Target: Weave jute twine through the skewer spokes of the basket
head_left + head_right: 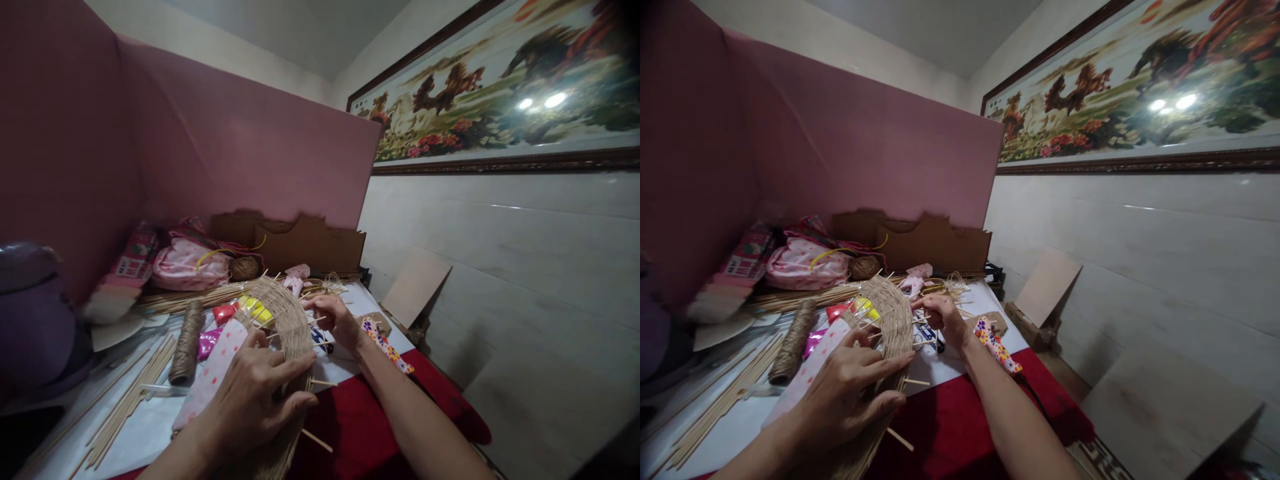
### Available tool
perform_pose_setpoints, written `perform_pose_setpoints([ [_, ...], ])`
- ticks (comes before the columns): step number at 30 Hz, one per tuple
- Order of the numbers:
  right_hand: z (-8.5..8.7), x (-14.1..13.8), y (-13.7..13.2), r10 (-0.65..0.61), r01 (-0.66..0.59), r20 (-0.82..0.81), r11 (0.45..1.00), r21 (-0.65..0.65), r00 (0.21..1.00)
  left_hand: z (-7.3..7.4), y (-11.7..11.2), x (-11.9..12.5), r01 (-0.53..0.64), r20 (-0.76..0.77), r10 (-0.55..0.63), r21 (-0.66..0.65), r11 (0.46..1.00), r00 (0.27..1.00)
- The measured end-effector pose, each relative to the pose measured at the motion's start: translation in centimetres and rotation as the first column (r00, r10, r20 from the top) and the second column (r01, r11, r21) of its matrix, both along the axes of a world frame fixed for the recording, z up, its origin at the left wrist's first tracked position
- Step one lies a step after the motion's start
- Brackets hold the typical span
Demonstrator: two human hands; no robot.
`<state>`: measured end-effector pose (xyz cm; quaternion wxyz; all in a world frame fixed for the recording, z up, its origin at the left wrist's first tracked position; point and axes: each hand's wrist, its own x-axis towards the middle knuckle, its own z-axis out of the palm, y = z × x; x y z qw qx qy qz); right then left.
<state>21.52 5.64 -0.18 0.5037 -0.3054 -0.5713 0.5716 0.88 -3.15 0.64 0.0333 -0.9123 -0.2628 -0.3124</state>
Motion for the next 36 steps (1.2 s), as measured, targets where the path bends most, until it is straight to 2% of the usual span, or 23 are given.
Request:
perform_pose_setpoints([
  [4,-0.2,0.1,0.1,0.022,-0.02,0.05,0.999,-0.04,0.998,-0.2,0.0,0.3,-0.017,-0.045,0.017,0.001,1.0,0.999],
  [8,-0.2,0.3,0.3,-0.009,0.028,0.184,0.995,-0.096,0.983,-0.5,0.0,0.5,-0.038,-0.127,0.038,-0.001,0.999,0.991],
  [12,-0.3,0.3,0.3,-0.009,0.037,0.317,0.996,-0.082,0.948,-0.9,0.0,0.7,-0.038,-0.196,0.041,0.019,0.999,0.98],
  [16,-0.8,0.0,0.5,-0.014,0.06,0.363,0.992,-0.113,0.932,-0.5,0.3,0.6,-0.067,-0.175,0.081,0.089,0.994,0.981],
  [18,-1.1,-0.2,0.7,-0.016,0.08,0.355,0.982,-0.168,0.935,0.0,0.7,0.2,-0.122,-0.138,0.136,0.11,0.986,0.981],
  [20,-1.3,-0.3,0.8,-0.018,0.093,0.341,0.974,-0.205,0.94,0.4,1.3,-0.4,-0.268,-0.078,0.277,0.101,0.958,0.958],
  [21,-1.3,-0.3,0.9,-0.023,0.1,0.338,0.972,-0.212,0.941,0.4,1.7,-0.8,-0.371,-0.04,0.374,0.076,0.926,0.926],
  [23,-1.4,-0.4,1.0,-0.028,0.103,0.34,0.973,-0.206,0.94,0.2,2.8,-1.7,-0.562,0.041,0.563,-0.023,0.827,0.826],
  [25,-1.5,-0.4,1.0,-0.03,0.103,0.347,0.976,-0.193,0.938,-0.4,4.1,-2.6,-0.644,0.098,0.665,-0.184,0.743,0.74],
  [26,-1.6,-0.4,1.0,-0.034,0.105,0.352,0.977,-0.186,0.936,-0.7,4.7,-3.0,-0.638,0.109,0.683,-0.276,0.719,0.723],
  [27,-1.7,-0.4,0.9,-0.036,0.106,0.358,0.978,-0.179,0.933,-1.1,5.4,-3.4,-0.598,0.097,0.668,-0.365,0.714,0.738],
  [29,-1.8,-0.5,0.9,-0.047,0.115,0.369,0.98,-0.163,0.928,-1.6,6.6,-3.9,-0.493,0.047,0.592,-0.504,0.709,0.804],
  [31,-2.0,-0.7,0.8,-0.046,0.11,0.377,0.982,-0.152,0.925,-1.9,7.4,-4.0,-0.465,0.045,0.584,-0.557,0.688,0.811],
  [36,-1.6,-1.0,0.3,-0.045,0.103,0.389,0.986,-0.129,0.92,-1.9,8.1,-3.9,-0.425,0.134,0.629,-0.629,0.651,0.766],
])
